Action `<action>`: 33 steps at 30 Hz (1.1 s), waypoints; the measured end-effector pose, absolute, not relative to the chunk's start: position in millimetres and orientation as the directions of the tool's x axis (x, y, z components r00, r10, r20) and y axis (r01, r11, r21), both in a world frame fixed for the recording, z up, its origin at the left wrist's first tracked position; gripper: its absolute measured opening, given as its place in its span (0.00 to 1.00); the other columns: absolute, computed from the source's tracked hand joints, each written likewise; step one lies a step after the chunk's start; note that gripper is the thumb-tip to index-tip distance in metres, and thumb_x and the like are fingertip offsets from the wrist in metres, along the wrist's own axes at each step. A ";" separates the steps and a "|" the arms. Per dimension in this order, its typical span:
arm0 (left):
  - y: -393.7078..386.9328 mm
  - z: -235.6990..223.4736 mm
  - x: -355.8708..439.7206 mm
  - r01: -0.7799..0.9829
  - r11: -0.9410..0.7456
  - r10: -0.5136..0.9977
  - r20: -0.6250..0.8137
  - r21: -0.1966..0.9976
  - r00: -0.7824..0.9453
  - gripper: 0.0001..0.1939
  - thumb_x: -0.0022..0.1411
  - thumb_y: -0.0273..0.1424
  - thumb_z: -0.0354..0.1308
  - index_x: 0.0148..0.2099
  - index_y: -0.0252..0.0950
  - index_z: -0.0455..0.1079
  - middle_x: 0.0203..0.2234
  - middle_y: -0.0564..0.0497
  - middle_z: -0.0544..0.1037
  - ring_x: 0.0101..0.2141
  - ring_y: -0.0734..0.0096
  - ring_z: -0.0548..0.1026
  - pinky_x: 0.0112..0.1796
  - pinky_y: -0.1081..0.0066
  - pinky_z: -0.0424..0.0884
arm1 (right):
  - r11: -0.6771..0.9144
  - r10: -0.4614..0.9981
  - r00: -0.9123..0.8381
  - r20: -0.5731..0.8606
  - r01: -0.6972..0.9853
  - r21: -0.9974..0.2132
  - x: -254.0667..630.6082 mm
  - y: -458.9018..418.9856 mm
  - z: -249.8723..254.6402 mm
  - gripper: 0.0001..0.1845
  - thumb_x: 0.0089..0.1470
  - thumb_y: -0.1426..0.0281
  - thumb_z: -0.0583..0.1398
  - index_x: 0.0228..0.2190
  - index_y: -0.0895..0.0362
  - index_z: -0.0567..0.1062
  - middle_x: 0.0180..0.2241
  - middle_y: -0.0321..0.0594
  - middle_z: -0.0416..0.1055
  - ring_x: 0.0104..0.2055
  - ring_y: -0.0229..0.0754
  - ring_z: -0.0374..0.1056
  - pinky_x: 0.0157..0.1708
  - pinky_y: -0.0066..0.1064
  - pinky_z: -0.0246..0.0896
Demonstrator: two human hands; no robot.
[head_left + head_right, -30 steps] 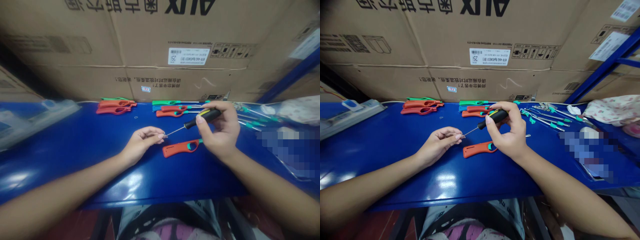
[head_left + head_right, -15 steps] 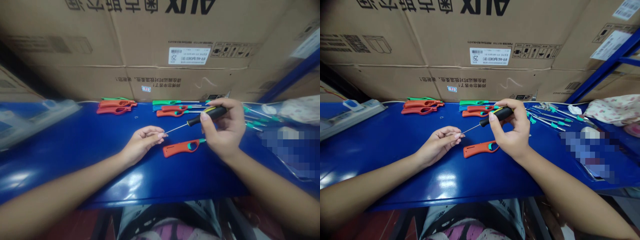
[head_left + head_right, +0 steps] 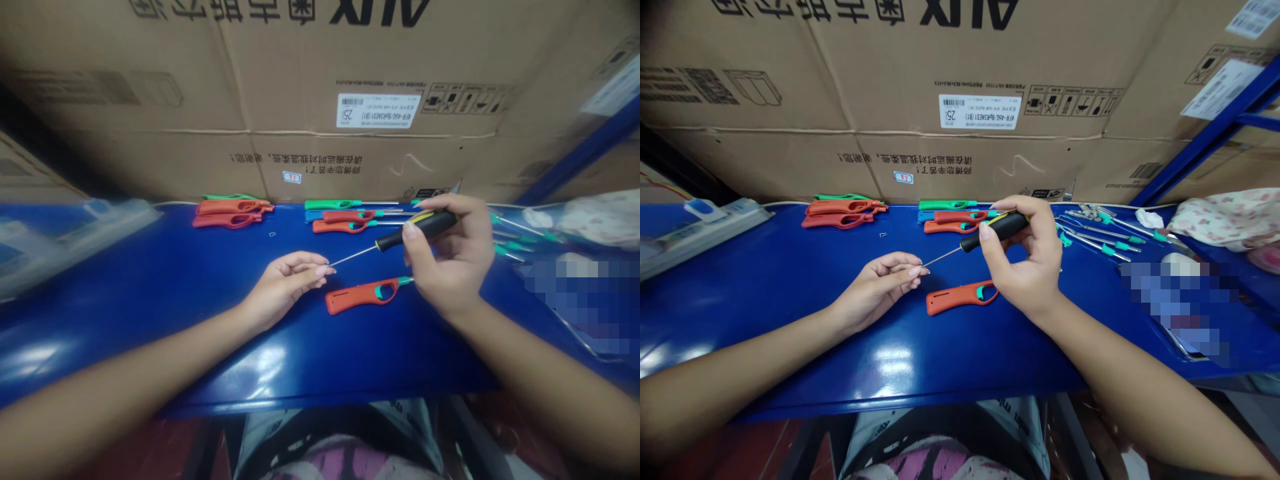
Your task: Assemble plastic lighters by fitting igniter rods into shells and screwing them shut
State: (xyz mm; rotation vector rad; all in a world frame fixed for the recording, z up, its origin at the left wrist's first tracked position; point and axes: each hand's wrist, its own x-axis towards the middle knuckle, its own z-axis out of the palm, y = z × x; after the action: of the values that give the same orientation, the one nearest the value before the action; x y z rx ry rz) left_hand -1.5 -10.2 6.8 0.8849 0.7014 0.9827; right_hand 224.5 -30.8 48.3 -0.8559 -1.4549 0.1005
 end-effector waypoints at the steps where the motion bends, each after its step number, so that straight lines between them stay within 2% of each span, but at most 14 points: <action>1: -10.2 6.6 -1.7 -0.397 0.278 0.911 -0.109 0.875 0.397 0.12 0.49 0.27 0.76 0.37 0.33 0.80 0.31 0.48 0.85 0.32 0.76 0.81 0.35 0.81 0.76 | 0.710 0.544 0.169 0.822 0.429 -0.558 224.7 -30.5 48.3 0.14 0.54 0.74 0.65 0.43 0.52 0.72 0.37 0.38 0.69 0.29 0.37 0.70 0.23 0.29 0.67; 16: -9.8 5.4 -1.9 -0.388 0.286 0.908 -0.118 0.876 0.402 0.13 0.48 0.27 0.76 0.37 0.33 0.80 0.31 0.48 0.85 0.32 0.75 0.81 0.34 0.81 0.76 | 0.683 0.558 0.182 0.810 0.453 -0.573 224.8 -31.0 47.3 0.13 0.56 0.71 0.65 0.43 0.51 0.71 0.38 0.39 0.69 0.30 0.38 0.71 0.23 0.30 0.68; 23: -9.3 3.6 -2.3 -0.384 0.281 0.908 -0.113 0.880 0.404 0.12 0.50 0.27 0.75 0.38 0.34 0.80 0.31 0.48 0.85 0.34 0.75 0.81 0.34 0.82 0.76 | 0.647 0.588 0.165 0.792 0.492 -0.583 225.2 -32.0 46.3 0.11 0.59 0.66 0.64 0.44 0.47 0.71 0.38 0.39 0.69 0.28 0.39 0.70 0.23 0.31 0.69; 33: -9.4 2.8 -2.3 -0.357 0.276 0.902 -0.111 0.892 0.418 0.13 0.48 0.29 0.76 0.38 0.35 0.80 0.32 0.48 0.85 0.33 0.75 0.81 0.35 0.81 0.75 | 0.688 0.590 0.121 0.798 0.443 -0.575 227.0 -31.4 46.4 0.15 0.56 0.71 0.64 0.45 0.50 0.71 0.39 0.38 0.69 0.29 0.37 0.69 0.24 0.30 0.69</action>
State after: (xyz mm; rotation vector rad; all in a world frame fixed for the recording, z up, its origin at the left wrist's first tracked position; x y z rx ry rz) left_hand -2.3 -9.4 2.8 0.9244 0.7134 0.9495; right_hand 227.0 -31.4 46.4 -0.8925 -1.5079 0.1313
